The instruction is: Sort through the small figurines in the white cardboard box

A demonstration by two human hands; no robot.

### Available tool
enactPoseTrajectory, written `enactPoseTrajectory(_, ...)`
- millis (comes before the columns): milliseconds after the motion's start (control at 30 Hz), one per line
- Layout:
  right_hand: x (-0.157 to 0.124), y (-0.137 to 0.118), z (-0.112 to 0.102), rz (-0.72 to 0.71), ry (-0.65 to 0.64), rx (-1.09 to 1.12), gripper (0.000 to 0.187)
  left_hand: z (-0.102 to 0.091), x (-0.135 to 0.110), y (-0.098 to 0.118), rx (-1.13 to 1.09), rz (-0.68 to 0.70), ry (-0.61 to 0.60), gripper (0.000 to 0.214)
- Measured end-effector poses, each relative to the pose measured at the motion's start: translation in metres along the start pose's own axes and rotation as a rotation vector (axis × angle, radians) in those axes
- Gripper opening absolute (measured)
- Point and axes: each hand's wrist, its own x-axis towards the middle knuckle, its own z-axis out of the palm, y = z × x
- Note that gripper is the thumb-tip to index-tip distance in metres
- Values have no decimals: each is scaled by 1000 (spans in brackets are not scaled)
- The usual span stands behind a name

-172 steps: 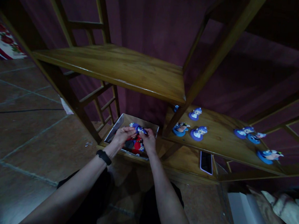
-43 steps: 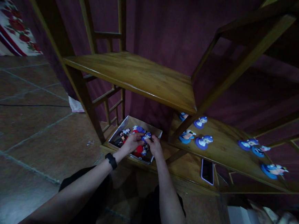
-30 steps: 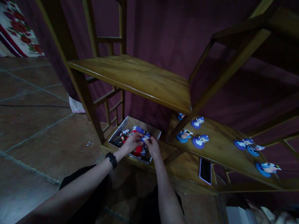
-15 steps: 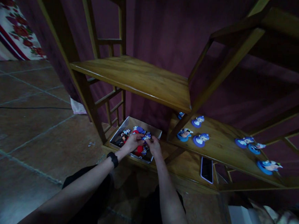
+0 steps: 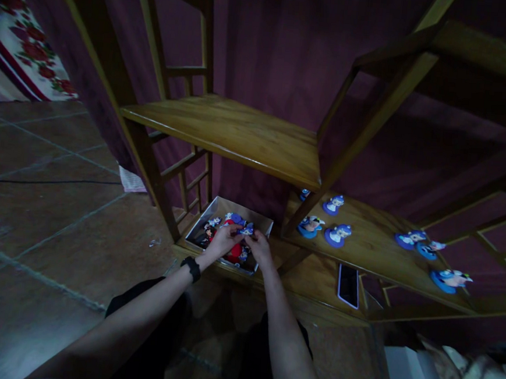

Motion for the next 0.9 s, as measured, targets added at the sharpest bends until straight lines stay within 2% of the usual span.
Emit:
enactPoseTrajectory(167, -1, 4, 1, 0, 33, -26, 37, -7, -8, 13, 447, 186, -74, 27)
enactPoseTrajectory(300, 1, 6, 3, -18, 43, -59, 34, -11, -16, 26, 788, 211, -172, 36)
enactPoseTrajectory(400, 1, 3, 4, -34, 72, -106, 32, -10, -19, 33, 959, 267, -238, 40)
enactPoseTrajectory(500, -1, -3, 5, -39, 80, -95, 30, -8, -21, 35, 1032, 324, -262, 38)
enactPoseTrajectory(900, -12, -7, 10, 46, 135, 70, 28, 2, -31, 35, 1112, 371, -229, 33)
